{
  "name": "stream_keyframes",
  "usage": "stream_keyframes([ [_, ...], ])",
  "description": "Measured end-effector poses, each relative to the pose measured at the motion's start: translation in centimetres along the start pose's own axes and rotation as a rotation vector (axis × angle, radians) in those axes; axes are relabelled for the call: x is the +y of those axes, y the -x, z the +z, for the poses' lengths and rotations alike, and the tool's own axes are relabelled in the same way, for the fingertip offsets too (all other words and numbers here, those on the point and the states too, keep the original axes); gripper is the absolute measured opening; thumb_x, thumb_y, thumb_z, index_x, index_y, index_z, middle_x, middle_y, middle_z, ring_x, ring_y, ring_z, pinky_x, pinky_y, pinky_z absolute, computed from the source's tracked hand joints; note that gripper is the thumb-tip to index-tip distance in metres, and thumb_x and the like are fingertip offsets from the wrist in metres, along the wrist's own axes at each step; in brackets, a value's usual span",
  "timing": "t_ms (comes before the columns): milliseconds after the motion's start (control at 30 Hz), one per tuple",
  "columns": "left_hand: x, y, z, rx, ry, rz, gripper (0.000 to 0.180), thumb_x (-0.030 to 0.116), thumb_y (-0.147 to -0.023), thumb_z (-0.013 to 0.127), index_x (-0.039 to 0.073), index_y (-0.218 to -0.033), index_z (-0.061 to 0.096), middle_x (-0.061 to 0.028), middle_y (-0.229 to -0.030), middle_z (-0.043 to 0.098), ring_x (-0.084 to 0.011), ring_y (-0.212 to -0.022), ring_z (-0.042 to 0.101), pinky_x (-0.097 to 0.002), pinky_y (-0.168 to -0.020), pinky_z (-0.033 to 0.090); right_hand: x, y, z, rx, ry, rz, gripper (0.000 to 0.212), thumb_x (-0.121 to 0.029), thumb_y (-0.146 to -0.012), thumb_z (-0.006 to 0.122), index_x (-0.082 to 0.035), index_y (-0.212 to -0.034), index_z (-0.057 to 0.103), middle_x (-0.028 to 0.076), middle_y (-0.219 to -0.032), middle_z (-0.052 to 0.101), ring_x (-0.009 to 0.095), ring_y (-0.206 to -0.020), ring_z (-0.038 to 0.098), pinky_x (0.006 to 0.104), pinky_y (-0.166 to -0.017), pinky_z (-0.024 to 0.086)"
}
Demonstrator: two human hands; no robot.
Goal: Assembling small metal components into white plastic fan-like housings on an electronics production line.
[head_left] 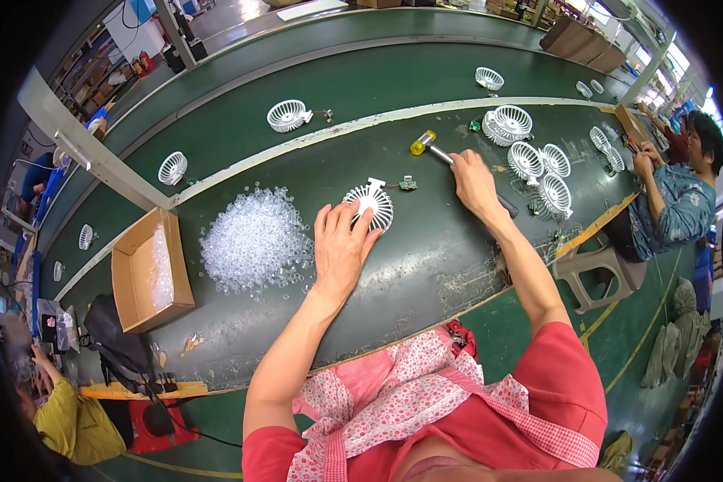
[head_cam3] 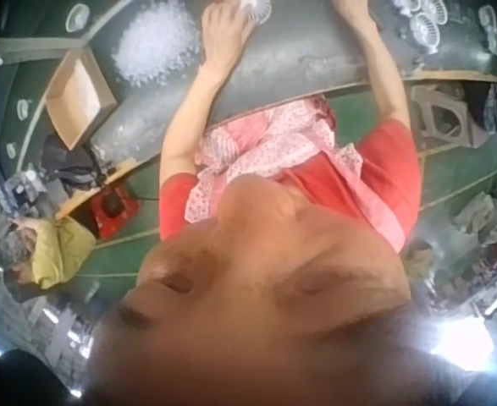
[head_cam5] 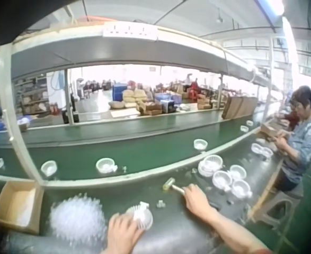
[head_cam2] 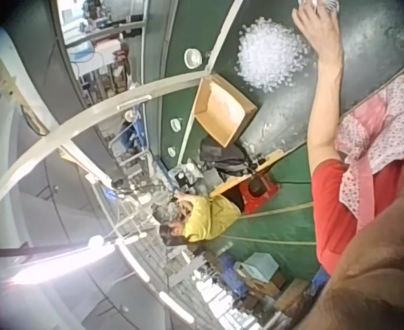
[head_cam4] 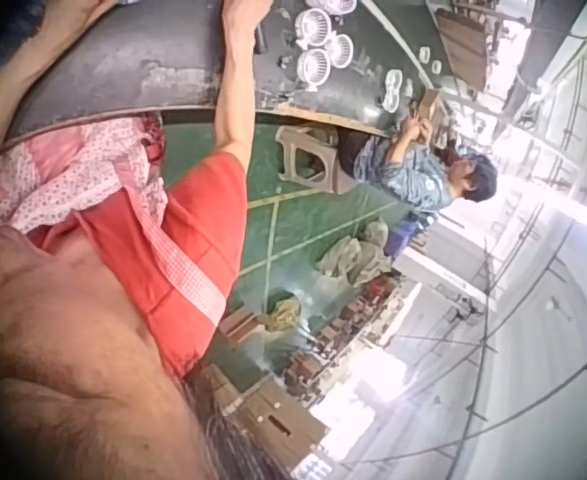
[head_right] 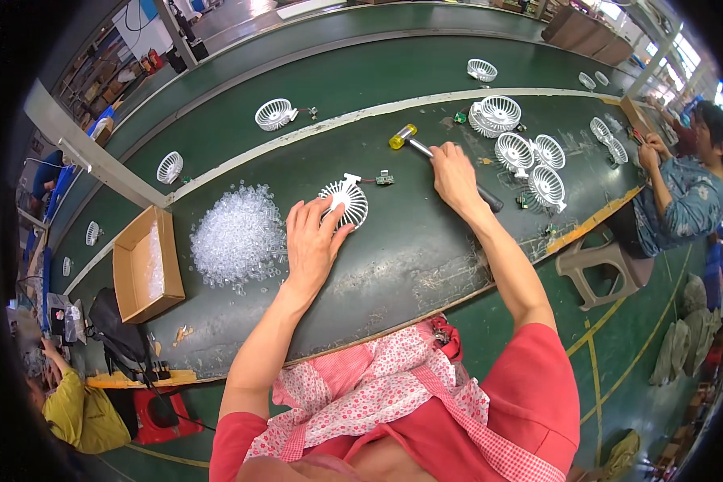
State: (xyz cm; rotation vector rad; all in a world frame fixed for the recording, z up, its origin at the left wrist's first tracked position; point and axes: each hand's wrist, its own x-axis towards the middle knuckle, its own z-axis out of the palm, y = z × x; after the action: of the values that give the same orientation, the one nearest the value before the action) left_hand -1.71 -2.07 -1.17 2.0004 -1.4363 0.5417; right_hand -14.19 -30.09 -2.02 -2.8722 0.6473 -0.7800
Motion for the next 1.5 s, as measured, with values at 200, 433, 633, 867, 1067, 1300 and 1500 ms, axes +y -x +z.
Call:
stream_keyframes([
  [200, -0.2, 0.4, -0.3, 0.004, 0.002, -0.024, 0.038, 0.019, -0.080, 0.078, 0.008, -0.114, 0.067, -0.0091, -0.118, 0.063, -0.0283, -0.113, 0.059, -0.0501, -0.107, 0.035, -8.1, -0.5, -6.4, 0.111, -0.549, -0.059, 0.026, -0.005, -0.099, 0.056, 0.000, -0.124, 0.063, 0.011, -0.081, 0.053, 0.021, -0.068, 0.053, 0.0331, -0.061, 0.042],
  [433, -0.7, 0.5, -0.4, -0.014, 0.062, -0.017, 0.036, 0.019, -0.082, 0.076, 0.008, -0.114, 0.066, -0.0084, -0.116, 0.065, -0.0250, -0.111, 0.060, -0.0498, -0.107, 0.036, -10.0, 1.4, -3.9, -0.220, -0.586, 0.003, 0.027, -0.020, -0.099, 0.057, -0.001, -0.116, 0.066, 0.026, -0.097, 0.067, 0.047, -0.093, 0.062, 0.0480, -0.076, 0.052],
  [633, -5.3, -1.1, -4.3, 0.044, 0.035, -0.199, 0.020, 0.011, -0.080, 0.076, 0.005, -0.099, 0.072, -0.0085, -0.096, 0.071, -0.0274, -0.096, 0.063, -0.0433, -0.095, 0.040, -4.8, -1.2, -2.4, 0.039, -0.157, -0.050, 0.024, -0.013, -0.094, 0.062, -0.002, -0.114, 0.067, 0.016, -0.105, 0.064, 0.036, -0.098, 0.062, 0.0441, -0.082, 0.051],
  [867, -6.7, 0.0, -5.7, -0.180, -0.077, -0.303, 0.016, 0.010, -0.074, 0.079, 0.006, -0.089, 0.073, -0.0066, -0.096, 0.063, -0.0272, -0.103, 0.053, -0.0436, -0.097, 0.035, -8.5, -2.9, -0.4, -0.160, -0.390, -0.296, 0.029, -0.010, -0.092, 0.064, -0.001, -0.119, 0.065, 0.016, -0.116, 0.064, 0.036, -0.109, 0.058, 0.0434, -0.096, 0.046],
  [1067, -6.4, 0.0, -4.3, -0.102, -0.139, -0.236, 0.010, 0.006, -0.077, 0.076, 0.006, -0.086, 0.072, -0.0060, -0.094, 0.064, -0.0273, -0.100, 0.055, -0.0419, -0.092, 0.038, -10.2, -2.2, 2.0, -0.252, -0.441, -0.219, 0.019, -0.016, -0.093, 0.063, -0.004, -0.106, 0.071, 0.010, -0.100, 0.065, 0.030, -0.098, 0.056, 0.0422, -0.087, 0.043],
  [1300, -3.9, -1.4, -3.1, -0.011, 0.824, -0.859, 0.014, 0.011, -0.089, 0.073, 0.005, -0.102, 0.073, -0.0030, -0.100, 0.073, -0.0128, -0.087, 0.063, -0.0274, -0.080, 0.047, -12.4, -0.8, 0.8, -0.137, -0.771, -0.110, 0.015, -0.012, -0.097, 0.061, 0.000, -0.106, 0.064, 0.014, -0.092, 0.066, 0.031, -0.092, 0.061, 0.0407, -0.084, 0.048],
  [1500, -3.5, -0.7, -1.8, 0.077, 1.434, -0.997, 0.024, 0.011, -0.095, 0.068, -0.001, -0.115, 0.068, -0.0104, -0.107, 0.073, -0.0137, -0.097, 0.067, -0.0256, -0.087, 0.053, -14.4, 0.4, -0.2, -0.085, -0.954, -0.139, 0.015, -0.010, -0.098, 0.059, 0.001, -0.108, 0.059, 0.017, -0.092, 0.070, 0.032, -0.083, 0.070, 0.0379, -0.071, 0.054],
])
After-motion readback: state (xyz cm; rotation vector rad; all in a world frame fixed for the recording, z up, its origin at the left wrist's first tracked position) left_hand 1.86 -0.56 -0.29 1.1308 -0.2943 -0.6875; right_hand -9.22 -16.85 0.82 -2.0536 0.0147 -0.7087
